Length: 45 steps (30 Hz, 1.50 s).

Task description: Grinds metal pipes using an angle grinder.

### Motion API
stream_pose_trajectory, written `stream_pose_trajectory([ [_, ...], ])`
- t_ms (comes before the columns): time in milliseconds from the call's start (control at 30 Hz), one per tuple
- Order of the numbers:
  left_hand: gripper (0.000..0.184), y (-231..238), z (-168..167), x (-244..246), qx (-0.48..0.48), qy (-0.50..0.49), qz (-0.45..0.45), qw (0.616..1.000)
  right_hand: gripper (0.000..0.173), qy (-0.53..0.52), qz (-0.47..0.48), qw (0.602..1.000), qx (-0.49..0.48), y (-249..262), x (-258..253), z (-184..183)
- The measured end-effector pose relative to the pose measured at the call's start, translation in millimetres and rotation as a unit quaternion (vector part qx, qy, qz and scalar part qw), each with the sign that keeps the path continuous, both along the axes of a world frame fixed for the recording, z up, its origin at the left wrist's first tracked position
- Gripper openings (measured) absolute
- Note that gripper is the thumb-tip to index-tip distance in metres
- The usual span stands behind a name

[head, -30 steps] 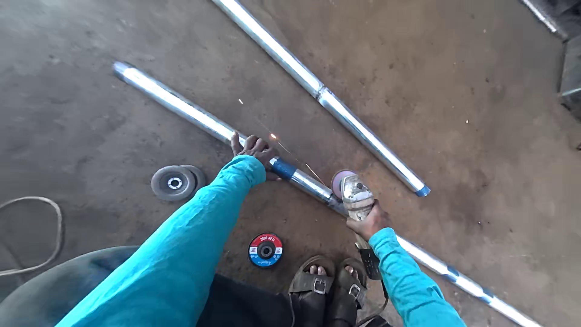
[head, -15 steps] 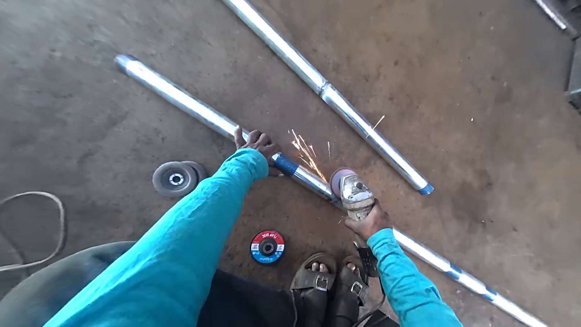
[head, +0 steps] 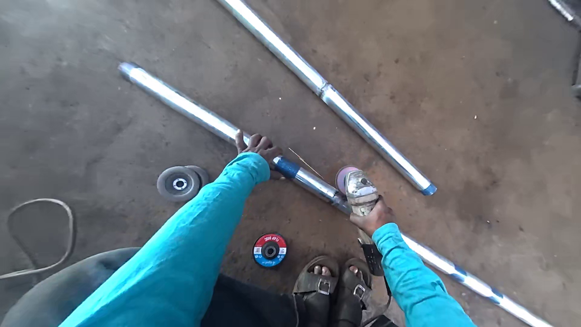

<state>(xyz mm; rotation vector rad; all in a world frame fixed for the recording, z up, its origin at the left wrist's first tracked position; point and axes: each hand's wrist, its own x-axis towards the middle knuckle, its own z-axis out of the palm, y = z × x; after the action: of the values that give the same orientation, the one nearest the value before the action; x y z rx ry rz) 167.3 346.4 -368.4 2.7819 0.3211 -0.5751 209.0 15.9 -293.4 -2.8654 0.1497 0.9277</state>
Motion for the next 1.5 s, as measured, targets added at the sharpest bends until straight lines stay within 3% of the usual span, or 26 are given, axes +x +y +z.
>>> stream_pose_trajectory([
  [267, 0.075, 0, -3, -3, -0.002, -0.002, 0.008, 1.000, 0.097, 0.011, -0.004, 1.000, 0.001, 5, -3, -1],
  [600, 0.075, -1, -16, -17, -0.008, -0.076, 0.018, 0.997, 0.094, 0.024, 0.014, 0.999, 0.022, -9, 5, -2],
  [1500, 0.077, -1, -5, -4, 0.006, -0.016, 0.007, 1.000, 0.102, 0.016, 0.003, 1.000, -0.013, -2, -7, 3],
])
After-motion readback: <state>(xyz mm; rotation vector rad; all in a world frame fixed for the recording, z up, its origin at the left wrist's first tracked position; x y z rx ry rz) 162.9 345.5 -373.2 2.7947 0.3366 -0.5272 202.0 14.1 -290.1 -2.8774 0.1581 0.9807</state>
